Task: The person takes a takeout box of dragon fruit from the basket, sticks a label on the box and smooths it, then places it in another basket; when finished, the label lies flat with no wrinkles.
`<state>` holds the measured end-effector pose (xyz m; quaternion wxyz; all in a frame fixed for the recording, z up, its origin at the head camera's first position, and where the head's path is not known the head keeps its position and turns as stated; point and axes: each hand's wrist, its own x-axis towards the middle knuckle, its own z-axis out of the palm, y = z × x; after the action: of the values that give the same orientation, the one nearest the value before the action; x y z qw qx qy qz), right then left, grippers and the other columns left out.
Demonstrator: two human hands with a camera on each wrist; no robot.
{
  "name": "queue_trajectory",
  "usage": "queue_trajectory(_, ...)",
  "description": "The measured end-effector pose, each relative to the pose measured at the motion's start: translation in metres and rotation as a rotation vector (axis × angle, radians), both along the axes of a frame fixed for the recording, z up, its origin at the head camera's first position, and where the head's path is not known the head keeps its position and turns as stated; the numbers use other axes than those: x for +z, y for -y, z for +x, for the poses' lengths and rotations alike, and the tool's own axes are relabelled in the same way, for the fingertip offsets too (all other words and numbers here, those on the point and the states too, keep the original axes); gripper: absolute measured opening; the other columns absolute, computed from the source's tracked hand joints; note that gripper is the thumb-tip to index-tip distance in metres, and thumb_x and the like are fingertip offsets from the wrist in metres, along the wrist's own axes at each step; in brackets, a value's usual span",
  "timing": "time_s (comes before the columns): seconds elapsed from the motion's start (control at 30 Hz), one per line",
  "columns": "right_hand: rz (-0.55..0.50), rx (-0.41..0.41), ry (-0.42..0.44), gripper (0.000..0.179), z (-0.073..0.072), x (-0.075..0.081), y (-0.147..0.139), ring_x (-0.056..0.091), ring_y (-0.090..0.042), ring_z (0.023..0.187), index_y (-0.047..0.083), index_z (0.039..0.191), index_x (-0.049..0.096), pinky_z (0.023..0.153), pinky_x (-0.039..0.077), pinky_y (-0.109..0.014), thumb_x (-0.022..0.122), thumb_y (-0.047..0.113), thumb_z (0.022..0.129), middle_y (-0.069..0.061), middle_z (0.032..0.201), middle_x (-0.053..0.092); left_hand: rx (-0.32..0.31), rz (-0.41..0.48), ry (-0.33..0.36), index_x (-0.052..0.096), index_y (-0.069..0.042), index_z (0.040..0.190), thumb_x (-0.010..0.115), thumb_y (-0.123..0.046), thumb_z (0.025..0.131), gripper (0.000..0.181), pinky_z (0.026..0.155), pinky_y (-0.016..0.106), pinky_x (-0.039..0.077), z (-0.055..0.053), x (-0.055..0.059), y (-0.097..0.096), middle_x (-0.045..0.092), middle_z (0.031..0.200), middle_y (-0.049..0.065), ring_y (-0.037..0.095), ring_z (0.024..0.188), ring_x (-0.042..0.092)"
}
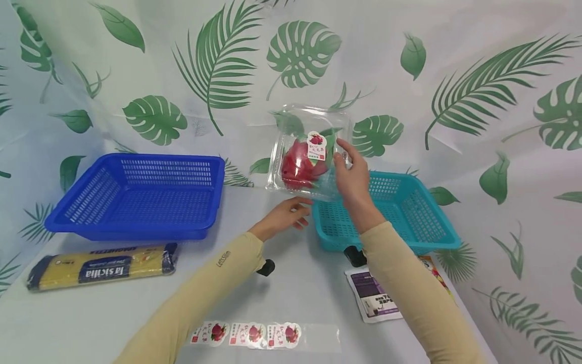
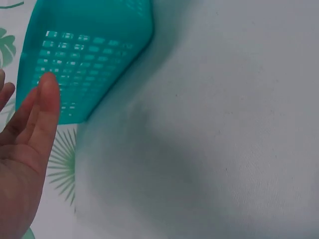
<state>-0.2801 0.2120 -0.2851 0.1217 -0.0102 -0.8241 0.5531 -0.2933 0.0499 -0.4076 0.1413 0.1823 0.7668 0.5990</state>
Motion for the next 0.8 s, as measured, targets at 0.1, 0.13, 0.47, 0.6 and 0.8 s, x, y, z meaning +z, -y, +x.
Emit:
queue_trajectory(0.1,-0.005,0.01,0.005,0.046,0.0,0.002,0.0,0.051,-0.022,0.1,0.033,0.15,0.038,0.088,0.047,-0.034,0.042,0.036,0.104,-0.008,0.158,0.022,0.022,0.002,0.013,0.056,-0.01,0.134,0.055,-0.021,0.101,0.035,0.074,0.03,0.056,-0.003,-0.002,-0.003,0.062,0.102,0.012,0.028,0.087,0.068)
queue_trajectory(0.13,-0.01,0.012,0.01,0.046,0.0,0.002,-0.001,0.052,-0.023,0.103,0.033,0.151,0.038,0.092,0.047,-0.036,0.042,0.037,0.104,-0.009,0.159,0.021,0.029,0.009,0.021,0.055,-0.009,0.135,0.056,-0.021,0.101,0.036,0.073,0.029,0.056,-0.004,-0.002,-0.005,0.063,0.101,0.012,0.025,0.084,0.068)
queue_trajectory(0.47,0.029,0.042,0.041,0.048,0.007,-0.002,-0.018,0.052,-0.032,0.119,0.032,0.152,0.034,0.104,0.041,-0.05,0.038,0.039,0.105,-0.014,0.156,0.023,0.099,0.096,0.099,0.057,-0.002,0.127,0.066,-0.017,0.095,0.036,0.08,0.041,0.056,0.002,0.0,-0.023,0.063,0.079,0.008,0.015,0.064,0.062)
queue_trajectory(0.6,0.039,0.082,0.069,0.05,0.009,0.003,-0.033,0.055,-0.025,0.108,0.033,0.153,0.032,0.101,0.042,-0.049,0.037,0.04,0.104,-0.015,0.144,0.034,0.11,0.168,0.115,0.054,-0.007,0.131,0.065,-0.011,0.095,0.038,0.079,0.042,0.056,0.003,-0.001,-0.025,0.059,0.074,0.007,0.016,0.063,0.059)
queue_trajectory(0.8,0.077,0.115,0.136,0.053,0.01,0.004,-0.067,0.056,-0.024,0.11,0.034,0.154,0.028,0.096,0.047,-0.037,0.038,0.045,0.103,-0.018,0.154,0.028,0.1,0.185,0.132,0.053,-0.007,0.135,0.064,-0.008,0.095,0.041,0.074,0.033,0.057,0.002,-0.001,-0.026,0.06,0.08,0.007,0.017,0.066,0.061)
